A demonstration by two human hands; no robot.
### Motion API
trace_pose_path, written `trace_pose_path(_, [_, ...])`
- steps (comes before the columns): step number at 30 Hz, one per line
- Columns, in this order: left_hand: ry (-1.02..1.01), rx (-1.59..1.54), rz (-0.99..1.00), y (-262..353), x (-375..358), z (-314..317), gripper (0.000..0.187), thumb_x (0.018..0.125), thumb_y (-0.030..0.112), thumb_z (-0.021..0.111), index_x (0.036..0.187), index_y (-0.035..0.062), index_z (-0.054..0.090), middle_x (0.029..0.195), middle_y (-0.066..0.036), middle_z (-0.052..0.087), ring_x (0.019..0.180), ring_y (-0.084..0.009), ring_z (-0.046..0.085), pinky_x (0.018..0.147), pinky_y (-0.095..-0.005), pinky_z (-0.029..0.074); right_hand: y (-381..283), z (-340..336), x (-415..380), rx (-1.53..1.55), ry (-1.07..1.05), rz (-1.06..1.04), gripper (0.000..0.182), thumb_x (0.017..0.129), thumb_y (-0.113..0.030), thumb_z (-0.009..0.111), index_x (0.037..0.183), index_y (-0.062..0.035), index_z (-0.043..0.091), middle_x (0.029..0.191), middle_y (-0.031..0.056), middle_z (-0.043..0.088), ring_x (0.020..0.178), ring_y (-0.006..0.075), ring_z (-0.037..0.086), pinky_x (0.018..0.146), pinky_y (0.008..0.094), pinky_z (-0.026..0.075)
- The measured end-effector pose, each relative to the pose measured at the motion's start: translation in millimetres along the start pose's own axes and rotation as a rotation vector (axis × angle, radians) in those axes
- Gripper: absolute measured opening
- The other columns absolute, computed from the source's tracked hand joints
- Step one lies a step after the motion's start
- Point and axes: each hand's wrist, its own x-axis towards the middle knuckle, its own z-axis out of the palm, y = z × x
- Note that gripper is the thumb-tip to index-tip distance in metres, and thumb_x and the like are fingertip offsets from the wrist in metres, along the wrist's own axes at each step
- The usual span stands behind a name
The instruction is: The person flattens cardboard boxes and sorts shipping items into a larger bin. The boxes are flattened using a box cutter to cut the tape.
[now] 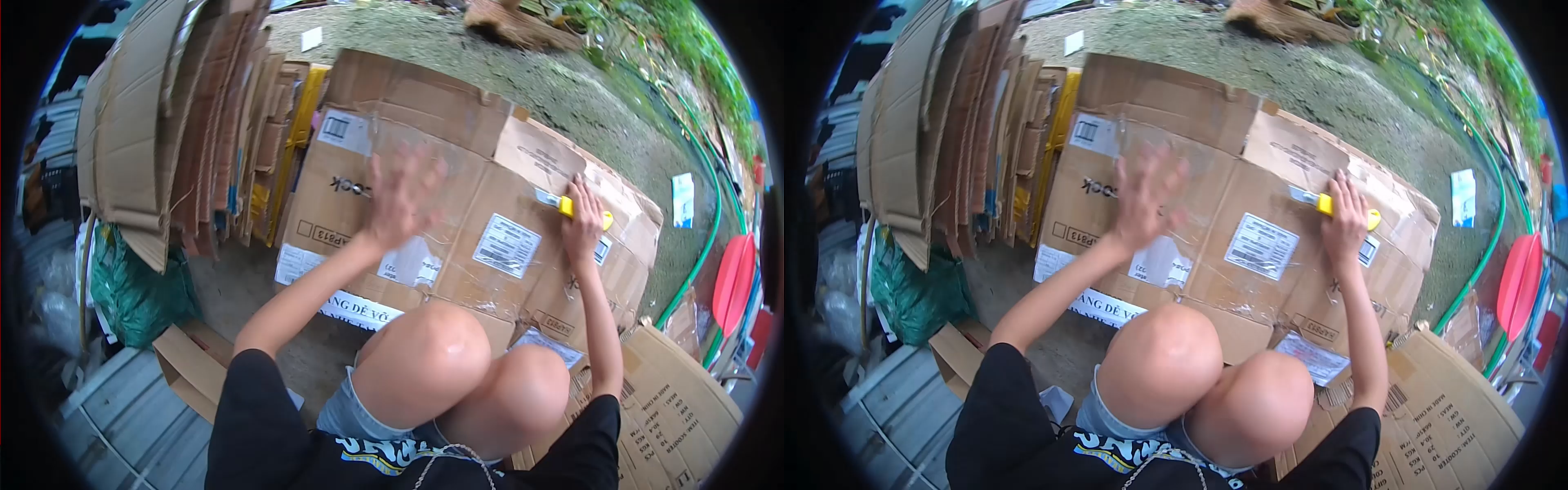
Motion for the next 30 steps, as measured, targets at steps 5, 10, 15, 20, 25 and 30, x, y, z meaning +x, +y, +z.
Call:
trace_pose_path(5, [-0.016, 0.074, -0.168, -27.3, 21.8, 52.7, 0.058, 0.075, 0.044, 0.047, 0.128, 0.0243, 0.032, 0.133, -0.012, 0.022, 0.126, -0.0286, 0.016, 0.097, -0.057, 0.011, 8.1, 15.6, -2.2, 0.009, 0.067, 0.064, 0.046, 0.061, -0.002, 0.057, 0.106, -0.0096, 0.052, 0.118, 0.0028, 0.049, 0.109, 0.0191, 0.046, 0.089, 0.0353, 0.035])
trace_pose_path(10, [-0.142, 0.165, -0.155, -21.8, 30.0, 41.9, 0.06, 0.077, 0.042, 0.045, 0.13, 0.025, 0.024, 0.135, -0.011, 0.018, 0.125, -0.0289, 0.016, 0.097, -0.056, 0.014, 12.3, 8.0, 1.8, 0.035, -0.005, 0.065, 0.046, 0.061, -0.001, 0.054, 0.106, -0.011, 0.051, 0.12, 0.002, 0.047, 0.108, 0.0197, 0.046, 0.086, 0.0371, 0.036])
trace_pose_path(15, [-0.241, 0.237, -0.149, 6.6, 45.9, -34.8, 0.056, 0.079, 0.042, 0.043, 0.128, 0.0194, 0.029, 0.132, -0.014, 0.022, 0.122, -0.0319, 0.023, 0.097, -0.0494, 0.021, 4.3, -66.0, 23.9, -0.03, -0.218, 0.104, 0.042, 0.065, -0.003, 0.053, 0.106, -0.0104, 0.049, 0.124, 0.0055, 0.042, 0.11, 0.0226, 0.043, 0.083, 0.0386, 0.037])
trace_pose_path(20, [-0.649, -0.122, -0.52, 38.5, -14.2, -162.8, 0.047, 0.078, 0.037, 0.045, 0.115, 0.0072, 0.041, 0.115, -0.021, 0.041, 0.096, -0.0379, 0.048, 0.08, -0.0429, 0.04, -39.2, -204.1, 3.4, 0.06, -0.214, 0.168, 0.036, 0.066, -0.005, 0.054, 0.102, -0.0098, 0.051, 0.121, 0.0082, 0.045, 0.093, 0.0238, 0.052, 0.077, 0.0371, 0.039])
trace_pose_path(25, [-1.108, -0.117, -0.391, 66.2, -137.2, -311.1, 0.033, 0.071, 0.033, 0.048, 0.089, 0.0059, 0.056, 0.091, -0.017, 0.058, 0.087, -0.0313, 0.054, 0.075, -0.0404, 0.044, -109.4, -349.3, -63.4, 0.458, -0.124, 0.75, 0.018, 0.076, -0.011, 0.053, 0.093, -0.006, 0.057, 0.071, 0.0108, 0.059, 0.06, 0.0237, 0.056, 0.055, 0.0348, 0.042])
trace_pose_path(30, [-1.16, -0.264, -0.527, 101.9, -193.7, -485.4, 0.037, 0.074, 0.034, 0.049, 0.097, 0.0059, 0.057, 0.097, -0.015, 0.058, 0.091, -0.0308, 0.054, 0.078, -0.0371, 0.043, -177.4, -612.2, -18.2, 1.306, 0.356, 1.133, 0.017, 0.083, -0.02, 0.051, 0.089, -0.0047, 0.055, 0.058, -0.0016, 0.046, 0.051, 0.0054, 0.043, 0.044, 0.0188, 0.032])
